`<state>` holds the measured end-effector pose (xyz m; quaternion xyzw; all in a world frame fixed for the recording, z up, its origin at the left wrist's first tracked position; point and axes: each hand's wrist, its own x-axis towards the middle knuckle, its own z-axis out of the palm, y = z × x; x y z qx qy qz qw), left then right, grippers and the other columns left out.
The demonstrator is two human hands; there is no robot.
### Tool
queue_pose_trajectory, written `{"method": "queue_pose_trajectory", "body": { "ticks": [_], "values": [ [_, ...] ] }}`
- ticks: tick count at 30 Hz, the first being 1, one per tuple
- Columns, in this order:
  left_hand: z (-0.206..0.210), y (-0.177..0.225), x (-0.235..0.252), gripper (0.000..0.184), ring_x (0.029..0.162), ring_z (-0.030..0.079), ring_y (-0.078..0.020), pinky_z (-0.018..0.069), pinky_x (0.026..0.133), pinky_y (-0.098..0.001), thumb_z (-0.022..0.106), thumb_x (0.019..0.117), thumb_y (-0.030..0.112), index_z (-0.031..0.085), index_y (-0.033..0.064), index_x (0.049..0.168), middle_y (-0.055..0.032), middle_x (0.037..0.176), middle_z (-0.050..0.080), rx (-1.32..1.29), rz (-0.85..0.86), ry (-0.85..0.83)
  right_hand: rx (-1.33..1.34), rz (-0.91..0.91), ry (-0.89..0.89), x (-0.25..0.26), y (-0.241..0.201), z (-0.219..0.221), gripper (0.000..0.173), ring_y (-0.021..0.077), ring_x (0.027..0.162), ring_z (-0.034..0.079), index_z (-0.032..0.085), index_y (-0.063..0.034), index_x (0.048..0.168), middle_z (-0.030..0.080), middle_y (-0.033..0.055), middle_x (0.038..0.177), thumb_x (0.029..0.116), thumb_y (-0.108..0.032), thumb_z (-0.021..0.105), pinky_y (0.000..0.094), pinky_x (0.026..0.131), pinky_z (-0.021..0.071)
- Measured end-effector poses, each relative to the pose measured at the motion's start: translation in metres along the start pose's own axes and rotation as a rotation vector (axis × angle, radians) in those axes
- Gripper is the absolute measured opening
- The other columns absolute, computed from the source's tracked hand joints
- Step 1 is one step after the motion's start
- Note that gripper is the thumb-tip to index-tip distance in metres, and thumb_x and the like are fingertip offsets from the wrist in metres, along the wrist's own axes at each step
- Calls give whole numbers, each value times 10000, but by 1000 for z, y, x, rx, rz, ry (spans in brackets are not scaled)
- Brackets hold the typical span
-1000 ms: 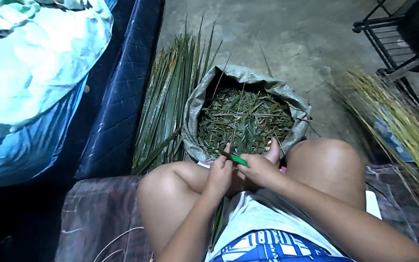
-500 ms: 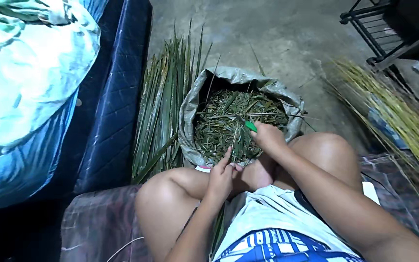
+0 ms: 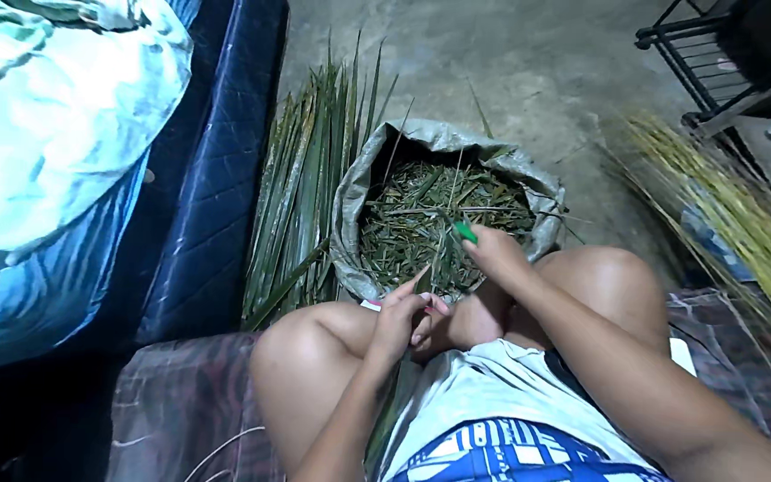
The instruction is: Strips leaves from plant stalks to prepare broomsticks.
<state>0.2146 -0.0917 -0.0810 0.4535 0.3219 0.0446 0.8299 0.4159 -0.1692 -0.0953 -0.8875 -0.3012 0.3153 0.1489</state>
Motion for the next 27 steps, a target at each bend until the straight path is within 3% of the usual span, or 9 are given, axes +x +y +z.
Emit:
{"method": "queue_pose_trajectory", "body": {
  "ticks": [3,7,9,12,15,20,22,25,27],
  "values": [
    [0,-1,1,441,373,401,-4,371,355,-154,281,1044,39,462,-4,1443,-49,773,670,-22,-19,10,18,5,19,-3,0,-5,269,402,974,678,654,-35,1134,689,217,989,1066,-271,545,606,830,508],
    [-3,0,3,435,373,404,-7,367,351,-153,276,1048,38,444,-13,1445,-56,774,676,-49,-19,25,-65,-207,-176,-35,-11,7,300,397,1011,673,644,-14,1169,694,220,1028,1053,-260,519,605,875,488],
    [-2,1,2,383,367,409,-4,368,347,-148,270,1042,37,485,-8,1356,-47,757,676,-47,-13,30,-124,-243,-235,-42,-15,10,297,386,1021,671,632,-13,1163,690,212,1035,1060,-263,507,590,882,488],
    [-2,1,0,423,369,412,-5,380,352,-153,278,1038,33,481,-11,1406,-48,759,672,-40,-13,18,-67,-93,-137,-25,-9,2,304,423,1056,676,657,-10,1183,698,246,1068,1068,-256,518,628,899,497],
    [0,0,-1,447,378,408,-5,379,362,-155,291,1039,37,454,-10,1452,-50,780,675,-9,-10,8,101,18,30,3,10,-7,287,398,936,674,662,-11,1110,683,228,961,1078,-266,534,606,822,507],
    [-1,-6,6,537,397,420,-15,390,382,-172,372,1024,25,362,19,1561,-48,830,714,142,-1,-73,696,-69,-122,1,13,11,309,90,572,449,658,-45,1113,497,6,720,1101,-320,516,263,545,404],
    [4,-5,5,602,425,467,-40,422,404,-202,448,1027,25,297,76,1608,-47,883,730,281,-58,-121,804,-46,-182,-1,11,17,210,57,510,403,638,-65,1070,450,-32,659,1087,-251,542,220,494,365],
    [12,-5,5,673,504,554,-78,504,476,-242,557,1039,100,247,147,1634,-53,997,715,531,-158,-136,725,23,-59,10,14,12,207,101,570,440,640,-55,1101,500,22,729,1079,-251,577,279,550,402],
    [16,-9,6,615,518,571,-86,521,499,-254,518,1069,126,265,152,1629,-67,1032,712,650,-170,-90,630,45,26,15,16,8,237,164,670,504,655,-44,1149,577,86,836,1069,-262,606,356,640,446]
  ]
}}
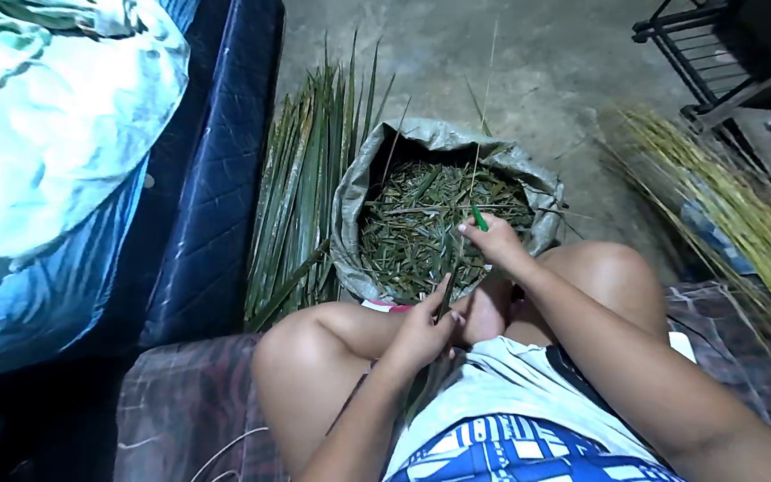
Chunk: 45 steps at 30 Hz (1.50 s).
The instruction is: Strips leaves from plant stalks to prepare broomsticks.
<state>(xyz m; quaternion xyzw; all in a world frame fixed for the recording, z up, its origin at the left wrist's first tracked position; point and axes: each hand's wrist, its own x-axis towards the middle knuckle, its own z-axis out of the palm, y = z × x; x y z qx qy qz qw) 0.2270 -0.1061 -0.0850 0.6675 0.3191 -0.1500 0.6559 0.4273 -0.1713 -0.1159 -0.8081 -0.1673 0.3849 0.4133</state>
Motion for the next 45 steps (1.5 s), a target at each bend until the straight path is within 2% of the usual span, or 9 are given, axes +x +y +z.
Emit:
{"method": "queue_pose_trajectory", "body": {
  "ticks": [5,9,13,16,23,28,37,41,45],
  "values": [
    [-6,0,9,562,675,648,-192,564,646,-387,349,1108,144,206,176,1651,-124,1094,699,245,-26,163,-339,-68,-249,-25,-6,8,322,253,830,592,647,-24,1172,626,143,943,1083,-317,545,481,791,489],
    [-11,-2,10,468,800,670,-259,559,755,-445,327,1098,128,388,60,1557,-181,1097,675,289,-65,260,-625,-129,-476,-64,-11,25,296,347,920,647,634,-19,1103,651,186,957,1070,-280,498,560,811,497],
    [-8,1,8,411,848,660,-221,542,797,-409,333,1100,110,450,19,1484,-144,1075,685,290,-51,295,-859,-148,-362,-69,-23,29,326,421,1102,679,615,-5,1243,700,237,1137,1073,-264,513,615,921,504],
    [-6,2,8,546,731,601,-200,513,694,-382,333,1096,107,245,107,1635,-125,1021,684,273,-27,279,-865,-70,-206,-46,-26,22,337,441,1155,660,605,-8,1284,689,255,1190,1083,-257,499,631,968,479],
    [-6,-5,9,544,665,554,-148,476,632,-341,324,1093,99,260,123,1633,-78,958,687,221,-1,273,-690,-64,-255,-41,-26,10,323,398,1065,662,638,-20,1202,683,225,1094,1079,-283,497,603,906,495],
    [-10,-4,7,395,742,604,-136,510,698,-335,348,1083,97,525,10,1425,-85,973,672,163,-24,343,-650,-126,-462,-69,-16,34,293,363,981,659,633,-7,1131,667,204,1015,1074,-260,497,563,847,501],
    [-3,-5,3,545,566,488,-108,433,550,-295,329,1088,89,286,143,1629,-38,872,671,143,50,288,-810,19,-17,-20,-25,11,328,443,1119,673,618,-15,1256,699,248,1146,1083,-277,523,623,906,514],
    [-6,-6,4,529,513,436,-88,390,491,-279,333,1093,92,300,115,1620,-31,850,663,86,57,286,-699,-69,-207,-39,-24,12,322,403,1048,672,640,-20,1195,690,226,1073,1073,-280,495,609,892,500],
    [-9,-3,1,321,552,496,-78,443,531,-270,352,1101,119,570,-1,1304,-43,879,646,86,-3,319,-633,-139,-437,-65,-16,30,295,353,941,653,644,-8,1112,661,194,972,1070,-259,494,557,826,497]
  ]
}}
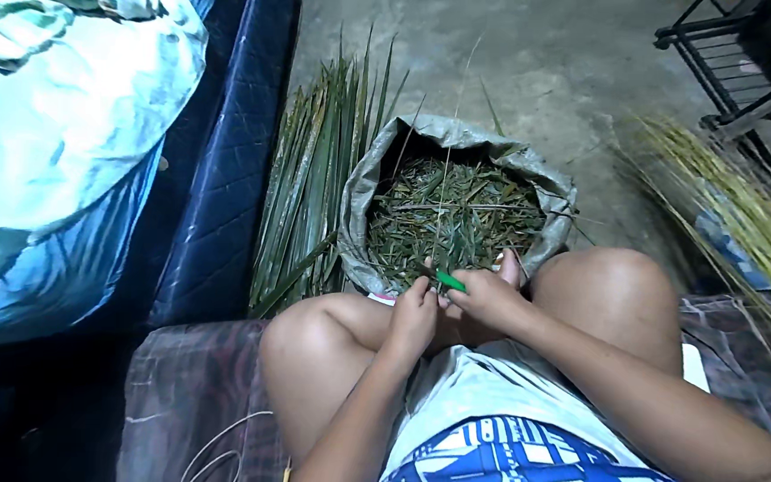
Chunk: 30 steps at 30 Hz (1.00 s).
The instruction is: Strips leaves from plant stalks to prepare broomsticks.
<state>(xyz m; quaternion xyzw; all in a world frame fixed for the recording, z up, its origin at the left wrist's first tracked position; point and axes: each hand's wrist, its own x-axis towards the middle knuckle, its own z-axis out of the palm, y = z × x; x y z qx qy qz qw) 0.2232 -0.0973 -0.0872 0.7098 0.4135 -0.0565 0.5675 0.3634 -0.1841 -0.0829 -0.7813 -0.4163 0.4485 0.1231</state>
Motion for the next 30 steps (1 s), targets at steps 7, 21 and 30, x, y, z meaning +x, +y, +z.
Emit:
{"method": "queue_pose_trajectory", "body": {
  "ticks": [7,21,30],
  "values": [
    [1,2,2,523,506,418,-76,375,481,-264,333,1092,82,304,105,1614,-24,837,641,-25,48,-14,-224,190,177,23,-1,-18,340,438,1159,662,617,-11,1271,694,247,1193,1085,-268,496,627,949,491],
    [1,0,-2,511,915,666,-218,527,883,-397,388,1062,87,392,47,1571,-148,1055,713,161,93,35,-103,136,57,0,-8,-7,325,387,1103,663,636,-21,1210,691,213,1122,1082,-274,479,595,924,491],
    [8,-2,-3,511,531,449,-53,397,515,-244,371,1073,74,398,118,1581,2,812,657,-16,142,1,-50,307,358,31,22,-41,289,418,1072,681,658,-34,1174,708,226,1084,1072,-275,535,624,877,507]
  ]
}}
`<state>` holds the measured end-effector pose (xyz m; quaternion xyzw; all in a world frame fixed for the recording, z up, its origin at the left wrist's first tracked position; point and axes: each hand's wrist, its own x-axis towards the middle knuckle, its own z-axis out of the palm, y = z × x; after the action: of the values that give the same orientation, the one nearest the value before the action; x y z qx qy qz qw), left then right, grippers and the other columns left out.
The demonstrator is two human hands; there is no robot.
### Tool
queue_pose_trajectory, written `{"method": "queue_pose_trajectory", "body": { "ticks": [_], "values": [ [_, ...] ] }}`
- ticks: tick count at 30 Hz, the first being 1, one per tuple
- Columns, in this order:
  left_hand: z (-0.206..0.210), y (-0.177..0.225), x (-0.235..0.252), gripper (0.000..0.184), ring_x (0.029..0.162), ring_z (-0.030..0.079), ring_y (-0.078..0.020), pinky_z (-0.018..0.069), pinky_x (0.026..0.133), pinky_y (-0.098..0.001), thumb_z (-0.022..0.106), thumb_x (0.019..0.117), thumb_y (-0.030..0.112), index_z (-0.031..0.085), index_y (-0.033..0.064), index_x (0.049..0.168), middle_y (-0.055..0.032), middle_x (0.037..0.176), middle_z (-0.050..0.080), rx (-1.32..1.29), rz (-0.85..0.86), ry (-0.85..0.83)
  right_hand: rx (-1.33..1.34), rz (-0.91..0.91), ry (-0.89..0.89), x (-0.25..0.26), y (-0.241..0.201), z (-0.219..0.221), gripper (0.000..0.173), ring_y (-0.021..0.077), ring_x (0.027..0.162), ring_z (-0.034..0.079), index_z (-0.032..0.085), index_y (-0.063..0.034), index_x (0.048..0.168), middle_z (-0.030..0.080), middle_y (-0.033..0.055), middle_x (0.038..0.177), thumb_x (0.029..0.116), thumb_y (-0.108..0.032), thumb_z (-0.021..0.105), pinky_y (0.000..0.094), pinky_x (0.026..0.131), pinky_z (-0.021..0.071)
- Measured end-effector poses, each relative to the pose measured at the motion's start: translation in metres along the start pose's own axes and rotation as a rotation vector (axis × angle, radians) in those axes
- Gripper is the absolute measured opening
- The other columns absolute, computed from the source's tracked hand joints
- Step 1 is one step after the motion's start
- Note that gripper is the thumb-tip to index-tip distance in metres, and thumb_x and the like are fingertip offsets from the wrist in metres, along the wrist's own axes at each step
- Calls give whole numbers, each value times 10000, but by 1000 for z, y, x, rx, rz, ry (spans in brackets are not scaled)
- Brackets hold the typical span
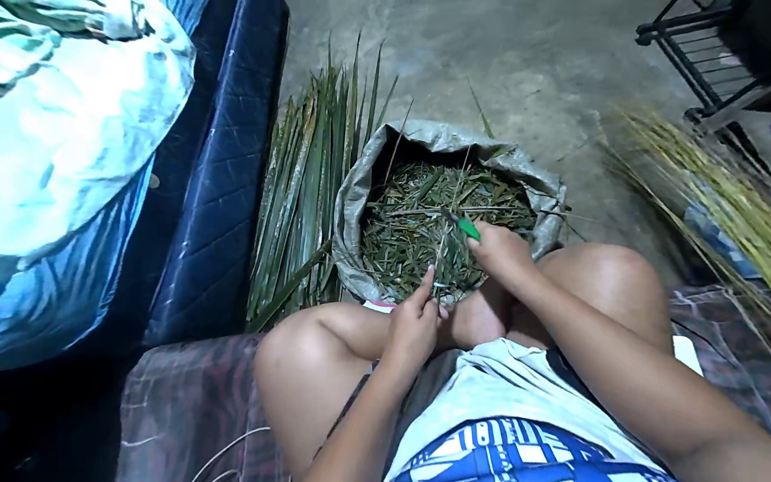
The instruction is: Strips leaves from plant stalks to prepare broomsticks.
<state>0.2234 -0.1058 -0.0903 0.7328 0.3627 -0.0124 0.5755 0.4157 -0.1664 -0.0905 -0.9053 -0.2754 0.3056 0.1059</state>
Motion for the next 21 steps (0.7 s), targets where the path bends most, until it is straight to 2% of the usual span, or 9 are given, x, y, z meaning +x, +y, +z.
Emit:
{"method": "queue_pose_trajectory", "body": {
  "ticks": [2,7,10,13,17,21],
  "values": [
    [-1,0,1,504,483,407,-46,362,465,-234,366,1080,71,385,99,1583,3,784,643,-129,-16,-8,13,-47,-33,-7,-1,-2,292,413,1055,680,653,-34,1167,701,226,1066,1070,-283,534,616,872,507],
    [-11,5,-1,485,417,379,-18,349,393,-185,360,1067,32,351,-5,1550,-15,760,650,-460,-90,-82,-80,-277,-209,-39,-11,12,313,396,1064,673,635,-15,1183,699,219,1076,1064,-274,505,606,918,479],
    [-17,5,-3,483,399,372,-8,347,373,-167,342,1057,35,365,12,1539,-21,747,639,-599,-105,-144,-52,-181,-131,-25,-6,5,307,432,1069,675,658,-14,1184,703,242,1083,1067,-264,525,635,899,492],
    [-17,5,-2,449,393,374,-14,350,369,-168,336,1059,41,403,13,1502,-29,735,628,-631,-108,-158,-21,-96,-67,-11,0,-2,267,408,1038,675,663,-33,1122,700,218,1039,1062,-262,541,610,856,499],
    [-18,5,-1,432,388,376,-11,348,365,-161,328,1052,35,434,17,1471,-30,720,620,-666,-101,-178,-32,-65,-31,-14,-5,-1,275,406,1065,679,652,-26,1153,704,224,1067,1066,-260,537,605,873,500],
    [-19,4,-6,404,378,382,-4,347,354,-152,327,1042,35,468,23,1421,-24,710,623,-689,-119,-217,66,18,128,5,13,-10,272,469,976,685,648,-11,1152,697,262,1016,1074,-250,544,659,798,512]
  ]
}}
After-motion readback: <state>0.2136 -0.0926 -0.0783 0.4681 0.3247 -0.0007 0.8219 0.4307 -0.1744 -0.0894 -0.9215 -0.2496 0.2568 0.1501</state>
